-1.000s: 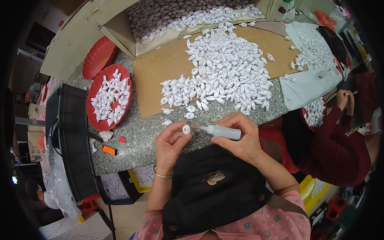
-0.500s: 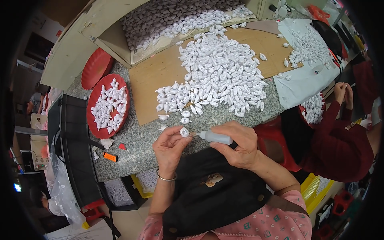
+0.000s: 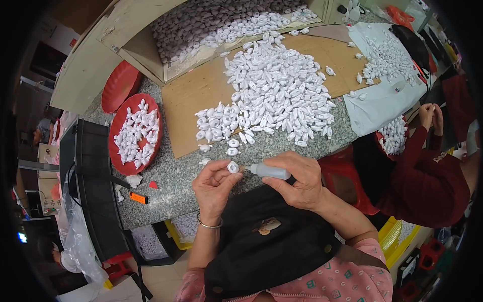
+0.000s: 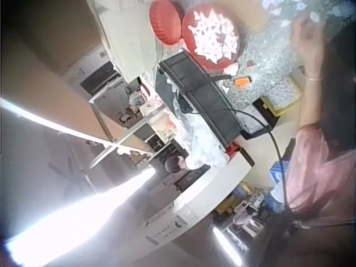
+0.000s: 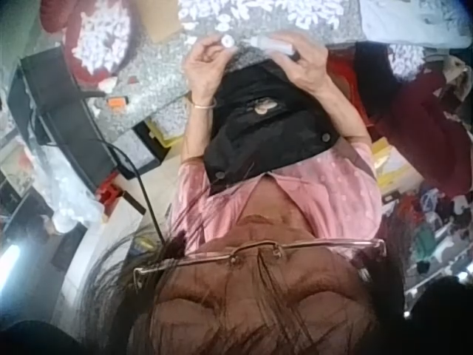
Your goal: Picking up small white components and assembling or sorting them into a tray on a production line.
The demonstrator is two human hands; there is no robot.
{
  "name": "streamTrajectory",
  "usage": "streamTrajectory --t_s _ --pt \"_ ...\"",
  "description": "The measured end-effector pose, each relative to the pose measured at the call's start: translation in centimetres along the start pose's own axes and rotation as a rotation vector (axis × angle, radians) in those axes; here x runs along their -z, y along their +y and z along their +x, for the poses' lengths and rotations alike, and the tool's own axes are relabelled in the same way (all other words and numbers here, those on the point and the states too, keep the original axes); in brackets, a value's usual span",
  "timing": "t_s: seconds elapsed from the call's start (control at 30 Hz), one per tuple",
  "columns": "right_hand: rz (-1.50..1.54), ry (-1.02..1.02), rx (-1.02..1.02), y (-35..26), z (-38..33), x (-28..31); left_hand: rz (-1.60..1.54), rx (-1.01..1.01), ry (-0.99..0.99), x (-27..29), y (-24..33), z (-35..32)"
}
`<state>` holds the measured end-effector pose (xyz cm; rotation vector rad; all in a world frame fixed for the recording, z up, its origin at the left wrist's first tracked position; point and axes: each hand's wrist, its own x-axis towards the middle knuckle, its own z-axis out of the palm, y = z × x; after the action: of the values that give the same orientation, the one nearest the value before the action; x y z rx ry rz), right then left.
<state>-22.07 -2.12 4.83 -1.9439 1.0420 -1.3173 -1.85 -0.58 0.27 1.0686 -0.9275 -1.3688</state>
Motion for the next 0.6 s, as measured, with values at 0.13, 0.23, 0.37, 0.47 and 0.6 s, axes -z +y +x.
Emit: streamTrajectory --t_s 0.13,0.23,0.37,0.47,0.6 --pt "0.006 -0.024 -0.011 -0.02 0.11 -0.03 -0.001 -0.003 0.009 -0.05 -0.03 0.06" --pt "0.003 -0.030 0.003 -0.12 0.23 -0.04 0.005 0.002 0.011 -0.03 0.01 0.07" --pt "0.004 -0.045 -0.006 -0.06 0.16 0.06 0.030 0.024 0.020 -0.21 0.12 0.14" --pt "0.002 -0.056 -0.026 -0.18 0.17 0.14 0.050 -0.008 0.020 -0.26 0.11 0.22" --pt "-0.004 -0.072 -0.029 -0.24 0.24 0.22 0.098 -0.063 0.030 -0.24 0.09 0.25"
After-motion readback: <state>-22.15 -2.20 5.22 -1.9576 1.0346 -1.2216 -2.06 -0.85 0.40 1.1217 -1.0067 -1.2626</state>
